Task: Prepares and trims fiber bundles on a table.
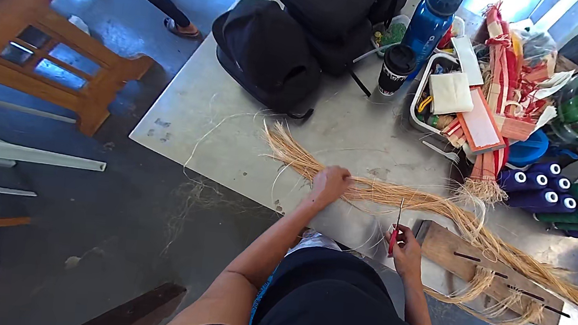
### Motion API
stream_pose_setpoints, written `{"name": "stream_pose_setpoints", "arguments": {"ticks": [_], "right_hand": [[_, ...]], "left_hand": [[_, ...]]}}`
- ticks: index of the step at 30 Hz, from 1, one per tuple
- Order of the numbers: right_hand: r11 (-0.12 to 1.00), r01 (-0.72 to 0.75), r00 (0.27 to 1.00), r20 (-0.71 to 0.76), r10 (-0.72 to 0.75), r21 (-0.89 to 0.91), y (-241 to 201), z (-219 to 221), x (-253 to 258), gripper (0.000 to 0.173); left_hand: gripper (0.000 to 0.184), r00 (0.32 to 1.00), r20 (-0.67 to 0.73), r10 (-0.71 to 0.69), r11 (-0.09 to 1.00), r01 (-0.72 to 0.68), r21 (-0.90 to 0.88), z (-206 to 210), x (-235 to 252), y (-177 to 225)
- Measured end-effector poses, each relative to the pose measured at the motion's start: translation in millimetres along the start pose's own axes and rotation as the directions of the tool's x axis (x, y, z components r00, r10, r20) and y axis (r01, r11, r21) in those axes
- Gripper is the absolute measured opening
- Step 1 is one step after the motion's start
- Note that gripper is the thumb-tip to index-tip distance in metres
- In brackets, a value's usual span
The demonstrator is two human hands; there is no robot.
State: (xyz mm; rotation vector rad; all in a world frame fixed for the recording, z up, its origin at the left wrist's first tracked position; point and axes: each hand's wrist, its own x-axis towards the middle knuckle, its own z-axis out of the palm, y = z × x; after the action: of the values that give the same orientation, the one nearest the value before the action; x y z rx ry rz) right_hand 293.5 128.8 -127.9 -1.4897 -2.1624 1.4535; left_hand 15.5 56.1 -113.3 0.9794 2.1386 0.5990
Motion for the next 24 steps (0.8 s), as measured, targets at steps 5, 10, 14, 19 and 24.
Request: {"name": "stream_pose_setpoints", "arguments": {"ticks": [5, 10, 14, 19, 24], "right_hand": [[0.999, -0.027, 0.998, -0.05, 0.026, -0.027, 1, -2, 0, 0.045], [1.0, -0.007, 0.997, -0.079, 0.006, -0.014, -3, -5, -1, 0.047], [0.999, 0.013, 0.995, -0.097, -0.009, 0.044, -1, -5, -1, 0.044], [0.977, 0.054, 0.998, -0.025, -0.05, 0.209, -16, -9, -1, 0.045], [0.977, 0.131, 0.987, 0.074, -0.145, 0.167, -42, -18, 9, 0.055]], "left_hand": [[0.022, 0.974, -0.182, 0.134, 0.985, -0.11, 0.132, -35, 67, -30], [0.039, 0.997, -0.03, -0.07, 0.948, 0.076, 0.308, -33, 104, -48], [0.025, 0.999, 0.052, 0.01, 0.979, -0.021, 0.201, -42, 108, -48], [0.017, 0.993, 0.059, 0.102, 0.939, -0.077, -0.335, -59, 70, -2], [0.01, 0.98, 0.086, 0.18, 0.906, -0.131, -0.403, -57, 32, 26]]}}
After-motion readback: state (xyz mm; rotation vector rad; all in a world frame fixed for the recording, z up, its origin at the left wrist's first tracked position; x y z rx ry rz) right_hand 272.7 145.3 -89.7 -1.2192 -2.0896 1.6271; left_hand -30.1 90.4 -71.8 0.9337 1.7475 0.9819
